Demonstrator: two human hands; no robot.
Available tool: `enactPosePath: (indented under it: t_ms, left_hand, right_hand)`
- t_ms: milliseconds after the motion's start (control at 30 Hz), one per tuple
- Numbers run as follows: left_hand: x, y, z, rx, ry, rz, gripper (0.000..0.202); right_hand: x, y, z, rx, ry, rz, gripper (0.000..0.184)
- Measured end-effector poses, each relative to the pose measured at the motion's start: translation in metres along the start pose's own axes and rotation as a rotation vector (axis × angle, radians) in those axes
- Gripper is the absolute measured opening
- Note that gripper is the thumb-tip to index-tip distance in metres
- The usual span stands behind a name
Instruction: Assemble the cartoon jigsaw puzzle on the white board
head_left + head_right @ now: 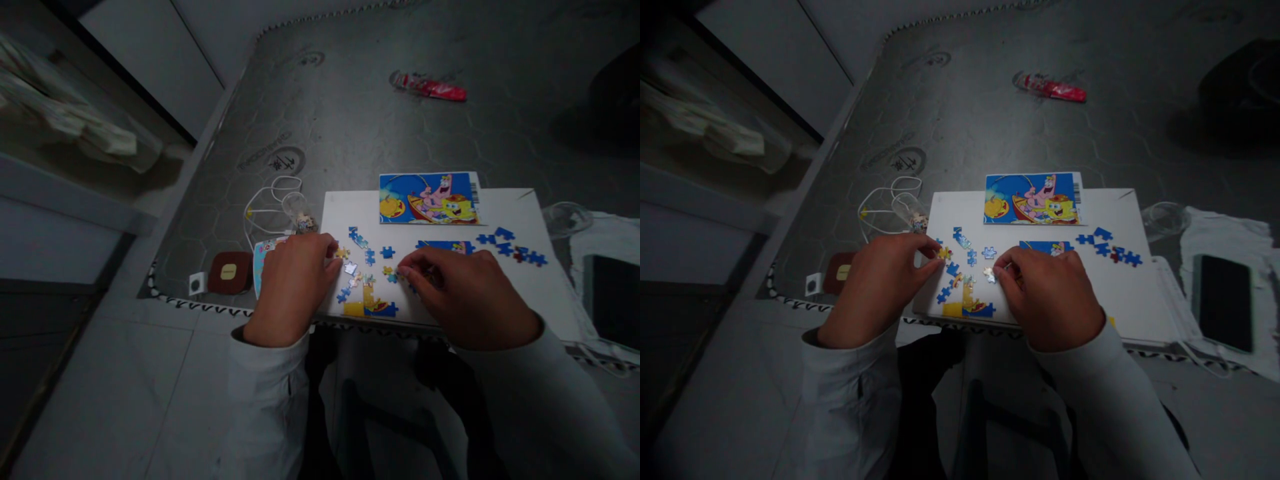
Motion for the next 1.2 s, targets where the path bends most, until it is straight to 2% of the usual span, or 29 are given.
enactPosePath:
  t_ms: [300,400,567,733,900,1067,1200]
  left_hand:
    - [-0.001,0.001,0.0,0.011,-0.005,0.003,0.021]
    - [-0.001,-0.004,-0.001,0.06,-0.019,-0.04,0.019]
    - [0.006,-0.016,0.0,0.173,0.058,-0.069,0.019]
    - [0.007,-0.013,0.002,0.135,0.102,-0.062,0.015]
    - [0.005,-0.009,0.001,0.097,0.084,-0.034,0.016]
    - [0.004,-0.017,0.001,0.14,0.051,-0.02,0.018]
    - [0.008,-0.021,0.001,0.168,0.067,-0.015,0.014]
  right_hand:
    - [0.001,-0.001,0.0,0.016,0.019,-0.005,0.021]
    - [0.0,-0.001,-0.001,0.021,0.014,-0.013,0.02]
    - [-0.001,-0.001,-0.002,0.005,0.001,-0.029,0.02]
    - [-0.001,-0.001,-0.001,0.009,0.0,-0.031,0.021]
    - [0.0,-0.001,-0.001,0.013,0.01,-0.052,0.022]
    - [0.0,-0.002,-0.001,0.018,0.03,-0.054,0.023]
    - [-0.002,-0.005,-0.001,0.015,0.015,-0.07,0.022]
Point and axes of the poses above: each hand's wrist, its own z-axis towards the middle knuckle, its own x-axis out of the palm, y = z × x, the point moved 7 cm from there along z, towards the middle knuckle
